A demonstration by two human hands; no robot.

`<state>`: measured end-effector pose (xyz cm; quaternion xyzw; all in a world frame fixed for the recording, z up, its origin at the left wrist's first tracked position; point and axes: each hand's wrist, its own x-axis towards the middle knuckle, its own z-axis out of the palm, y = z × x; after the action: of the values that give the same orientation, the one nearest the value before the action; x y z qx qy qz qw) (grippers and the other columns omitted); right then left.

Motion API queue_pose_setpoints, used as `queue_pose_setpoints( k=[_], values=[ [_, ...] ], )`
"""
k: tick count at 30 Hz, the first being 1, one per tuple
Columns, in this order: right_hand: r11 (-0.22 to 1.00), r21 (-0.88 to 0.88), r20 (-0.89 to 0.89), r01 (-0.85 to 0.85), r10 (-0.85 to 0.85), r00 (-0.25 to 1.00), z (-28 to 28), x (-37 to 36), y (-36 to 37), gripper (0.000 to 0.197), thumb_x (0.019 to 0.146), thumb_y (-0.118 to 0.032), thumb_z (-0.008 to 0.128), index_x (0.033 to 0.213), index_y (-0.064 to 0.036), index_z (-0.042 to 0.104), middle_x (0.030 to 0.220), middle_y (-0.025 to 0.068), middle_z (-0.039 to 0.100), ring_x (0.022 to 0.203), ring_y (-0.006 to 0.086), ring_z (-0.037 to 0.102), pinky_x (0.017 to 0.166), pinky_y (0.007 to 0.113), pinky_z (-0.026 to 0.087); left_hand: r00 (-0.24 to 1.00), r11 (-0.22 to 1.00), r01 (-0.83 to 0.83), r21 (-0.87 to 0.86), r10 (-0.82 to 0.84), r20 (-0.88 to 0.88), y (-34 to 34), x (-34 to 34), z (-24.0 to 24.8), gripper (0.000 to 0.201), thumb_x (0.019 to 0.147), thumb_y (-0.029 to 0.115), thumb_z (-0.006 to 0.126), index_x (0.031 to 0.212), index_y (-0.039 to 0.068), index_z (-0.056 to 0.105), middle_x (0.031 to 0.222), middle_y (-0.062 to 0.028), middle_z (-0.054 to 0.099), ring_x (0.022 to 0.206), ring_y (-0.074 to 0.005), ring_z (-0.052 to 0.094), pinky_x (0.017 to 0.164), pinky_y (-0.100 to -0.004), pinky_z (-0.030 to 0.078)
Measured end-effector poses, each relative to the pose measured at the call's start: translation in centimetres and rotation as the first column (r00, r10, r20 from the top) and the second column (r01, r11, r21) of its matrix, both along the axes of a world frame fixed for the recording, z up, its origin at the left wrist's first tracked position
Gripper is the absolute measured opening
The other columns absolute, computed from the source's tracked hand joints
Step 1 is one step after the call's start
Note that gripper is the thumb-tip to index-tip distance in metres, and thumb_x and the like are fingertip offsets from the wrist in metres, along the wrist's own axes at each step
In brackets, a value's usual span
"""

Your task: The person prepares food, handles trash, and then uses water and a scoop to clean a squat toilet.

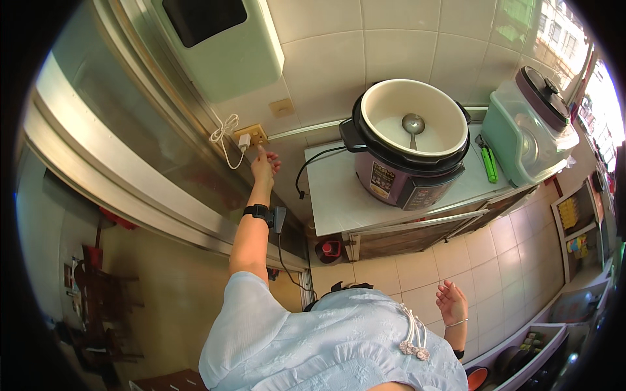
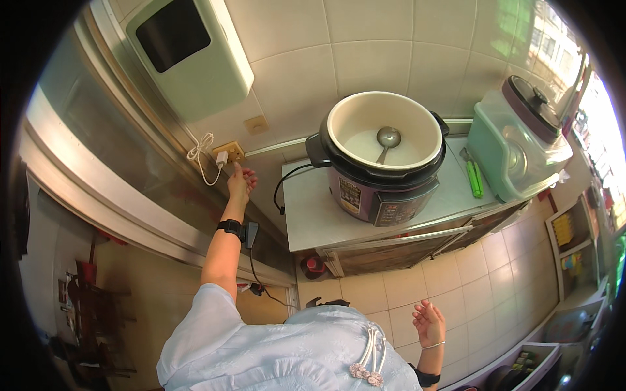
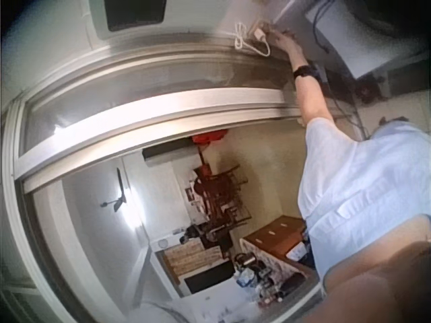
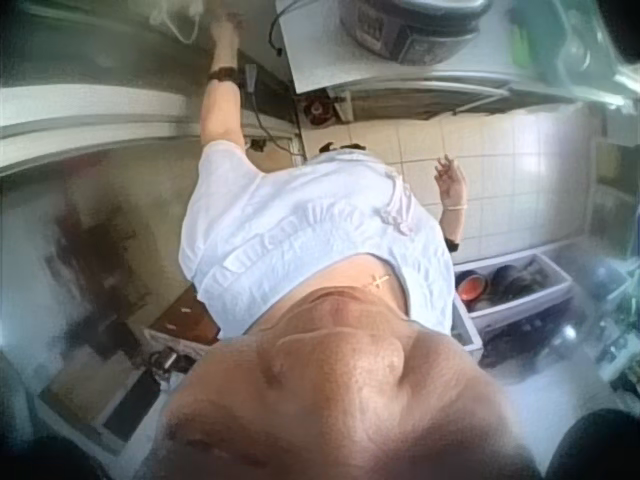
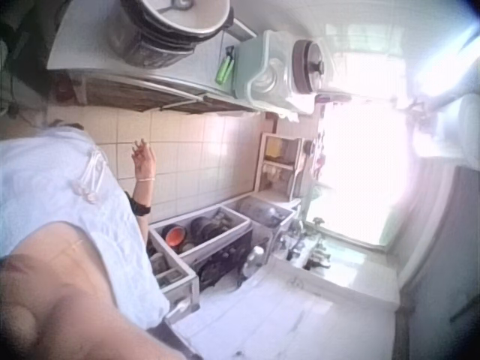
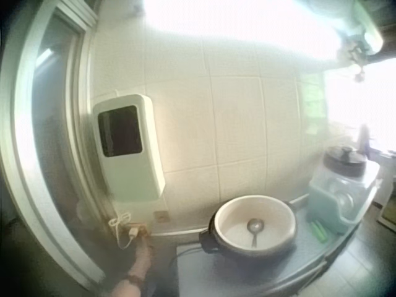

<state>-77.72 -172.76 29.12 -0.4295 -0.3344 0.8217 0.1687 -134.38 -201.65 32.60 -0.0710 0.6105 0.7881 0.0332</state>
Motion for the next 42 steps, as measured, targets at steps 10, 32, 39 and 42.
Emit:
queue_pose_setpoints(
  k=[10,32,39,42],
  values=[
    [0.996,0.004,0.018,0.091,-0.091,0.996,-0.2,-0.6,-0.6,0.023,0.091,-0.025,0.053,0.101,-0.0057,0.057,0.086,0.0064,0.063,0.073,0.0169,0.058,0.063,0.027,0.047,1.0,1.0,-0.02,0.009,0.02,-0.005,1.4,-5.4,-2.5,0.047,0.085,0.055,0.052,0.081,0.008,0.054,0.072,-0.0039,0.058,0.054,-0.0148,0.052,0.047,-0.0248,0.04],
    [0.977,-0.048,0.123,0.207,-0.2,0.972,-1.3,1.3,-0.4,0.018,0.091,-0.019,0.053,0.099,-0.0033,0.057,0.081,0.0054,0.064,0.066,0.0137,0.061,0.057,0.025,0.048,0.977,0.961,0.21,0.178,-0.21,-0.02,-0.6,-8.1,-4.2,0.044,0.082,0.055,0.057,0.105,0.017,0.051,0.086,0.0039,0.053,0.064,-0.0075,0.042,0.052,-0.0194,0.034],
    [0.977,-0.039,0.125,0.208,-0.202,0.971,-2.3,1.5,0.7,0.019,0.091,-0.021,0.053,0.099,-0.004,0.057,0.081,0.006,0.065,0.067,0.0138,0.062,0.057,0.025,0.049,0.961,0.98,0.19,-0.051,-0.196,-0.194,-2.8,-6.8,-8.1,0.066,0.081,0.066,0.046,0.12,0.012,0.045,0.107,-0.0058,0.05,0.092,-0.0134,0.045,0.075,-0.0304,0.039],
    [0.975,-0.06,0.166,0.213,-0.201,0.965,-3.0,2.8,0.7,0.02,0.092,-0.022,0.053,0.099,-0.0047,0.057,0.081,0.0047,0.065,0.067,0.0119,0.063,0.056,0.023,0.049,0.991,0.998,0.054,-0.028,-0.05,0.126,-3.2,-0.5,-7.6,0.064,0.086,0.063,0.041,0.111,0.004,0.048,0.097,-0.0055,0.05,0.078,-0.0124,0.044,0.066,-0.0275,0.038]
  ],
)
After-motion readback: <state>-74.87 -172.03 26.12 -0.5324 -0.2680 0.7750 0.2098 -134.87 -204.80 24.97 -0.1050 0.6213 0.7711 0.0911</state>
